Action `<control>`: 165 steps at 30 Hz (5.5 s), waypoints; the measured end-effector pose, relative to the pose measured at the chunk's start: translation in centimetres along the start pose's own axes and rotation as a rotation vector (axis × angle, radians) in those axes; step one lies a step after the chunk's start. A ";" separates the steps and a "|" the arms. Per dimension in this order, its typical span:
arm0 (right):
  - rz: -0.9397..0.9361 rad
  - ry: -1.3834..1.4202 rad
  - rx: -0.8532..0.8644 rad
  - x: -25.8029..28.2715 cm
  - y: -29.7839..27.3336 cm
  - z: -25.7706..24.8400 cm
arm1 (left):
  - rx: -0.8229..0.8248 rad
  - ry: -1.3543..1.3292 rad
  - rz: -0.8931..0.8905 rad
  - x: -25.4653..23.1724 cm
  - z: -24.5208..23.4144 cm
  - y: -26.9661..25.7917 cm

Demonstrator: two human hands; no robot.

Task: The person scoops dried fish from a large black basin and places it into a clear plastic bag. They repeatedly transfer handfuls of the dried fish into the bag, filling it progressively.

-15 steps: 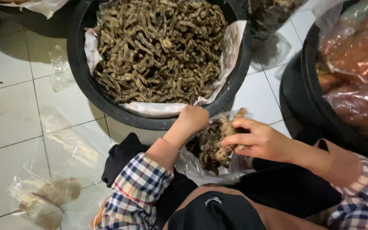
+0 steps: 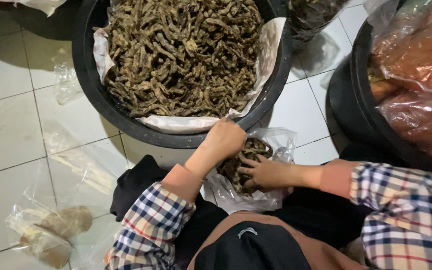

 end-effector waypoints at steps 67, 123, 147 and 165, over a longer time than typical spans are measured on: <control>0.341 0.150 -0.390 -7.6 2.8 8.7 | -0.061 -0.002 0.044 -2.0 -0.9 -0.2; 0.172 -0.080 0.193 -0.4 2.4 4.5 | 0.066 0.160 -0.169 -0.2 -4.1 -2.9; 0.147 0.663 -0.313 -12.8 -0.3 -14.3 | 0.030 0.019 -0.114 -2.1 -2.0 -2.3; 0.654 0.370 -0.228 -25.7 25.4 11.2 | 0.227 -0.033 -0.118 -5.8 -2.5 -1.8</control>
Point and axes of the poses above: each hand's wrist, its own y-axis towards the middle knuckle, its own z-axis out of the palm, x = y × z, the point moved 1 cm from there along y, towards the middle knuckle, and after that the axes turned 15 degrees about -x, right-handed, at the moved point
